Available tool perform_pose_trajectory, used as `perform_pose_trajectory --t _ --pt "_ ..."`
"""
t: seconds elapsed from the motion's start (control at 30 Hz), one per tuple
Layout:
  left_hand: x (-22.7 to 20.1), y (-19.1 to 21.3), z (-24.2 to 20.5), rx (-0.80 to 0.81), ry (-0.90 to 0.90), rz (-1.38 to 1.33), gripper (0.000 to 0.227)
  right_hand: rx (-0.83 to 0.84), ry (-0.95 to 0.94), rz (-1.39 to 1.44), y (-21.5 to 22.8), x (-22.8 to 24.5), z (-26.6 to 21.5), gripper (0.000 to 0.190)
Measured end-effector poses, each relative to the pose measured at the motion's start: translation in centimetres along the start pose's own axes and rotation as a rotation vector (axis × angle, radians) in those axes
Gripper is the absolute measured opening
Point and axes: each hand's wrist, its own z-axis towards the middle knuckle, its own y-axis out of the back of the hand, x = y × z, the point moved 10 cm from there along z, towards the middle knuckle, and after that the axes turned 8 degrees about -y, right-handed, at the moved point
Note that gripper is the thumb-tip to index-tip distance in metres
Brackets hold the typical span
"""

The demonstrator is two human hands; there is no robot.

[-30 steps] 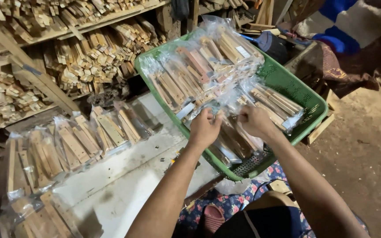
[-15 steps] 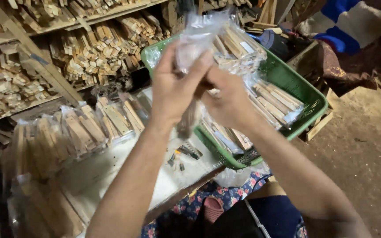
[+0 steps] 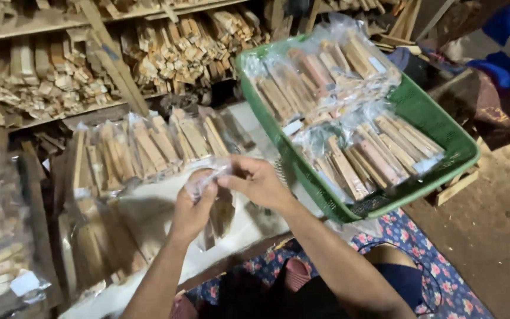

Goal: The person packages small wooden components into clear plastic bags by hand, placing the filled bags into a green plastic crate.

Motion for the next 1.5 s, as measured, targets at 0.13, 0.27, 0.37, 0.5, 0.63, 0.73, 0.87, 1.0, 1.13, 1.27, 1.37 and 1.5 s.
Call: perform_pose_trajectory --t 0.13,0.27,0.37,0.5,0.63,0.73,0.87,1.0,1.13,1.27,1.37,1.5 --pt "-3.7 1.1 -0.9 -0.042 0.055 0.105 0.034 0.001 0.058 -0.098 -0.3 1.0 -0.7 0.005" --pt "-7.6 2.4 -1.2 -0.04 -0.016 0.128 0.025 -0.138 0.03 -0.187 2.3 0.0 -1.4 0.014" --pt "-10.2 2.8 -1.5 -0.072 -0.079 0.032 0.011 -0.179 0.066 -0.195 3.8 0.5 -2.4 0.024" --pt "-10.6 3.2 -1.4 -0.076 -0.064 -0.016 0.014 -0.079 -0.003 -0.245 3.2 0.0 -2.5 0.046" --pt "-10.3 3.4 -1.3 -0.084 -0.096 -0.033 0.012 -0.045 -0.089 -0.284 2.4 1.3 -3.4 0.027" --pt "-10.1 2.8 -1.4 -0.058 -0.13 -0.056 0.013 -0.091 -0.012 -0.201 2.9 2.1 -3.2 0.009" --pt "-10.1 1.2 -1.0 0.036 -0.121 -0.027 0.014 -0.166 0.12 -0.131 5.0 1.5 -3.0 0.02" --pt "-9.6 1.4 -0.7 -0.001 -0.071 -0.006 0.013 -0.298 0.133 -0.09 8.7 1.8 -2.8 0.023" --pt "-9.6 0.6 -0.3 0.03 -0.093 -0.042 0.011 0.035 -0.032 -0.092 3.2 1.8 -2.2 0.101" --pt "-10.4 0.5 0.1 0.071 -0.111 -0.039 0.011 -0.003 0.041 -0.216 4.1 0.2 -1.7 0.019" --pt "-11.2 1.1 0.1 0.09 -0.131 -0.023 0.014 0.034 0.098 -0.187 5.0 -1.3 -1.3 0.014" --pt "-10.8 1.2 -0.8 0.118 -0.163 -0.032 0.02 0.13 0.239 -0.135 5.2 -1.9 -1.2 0.011"
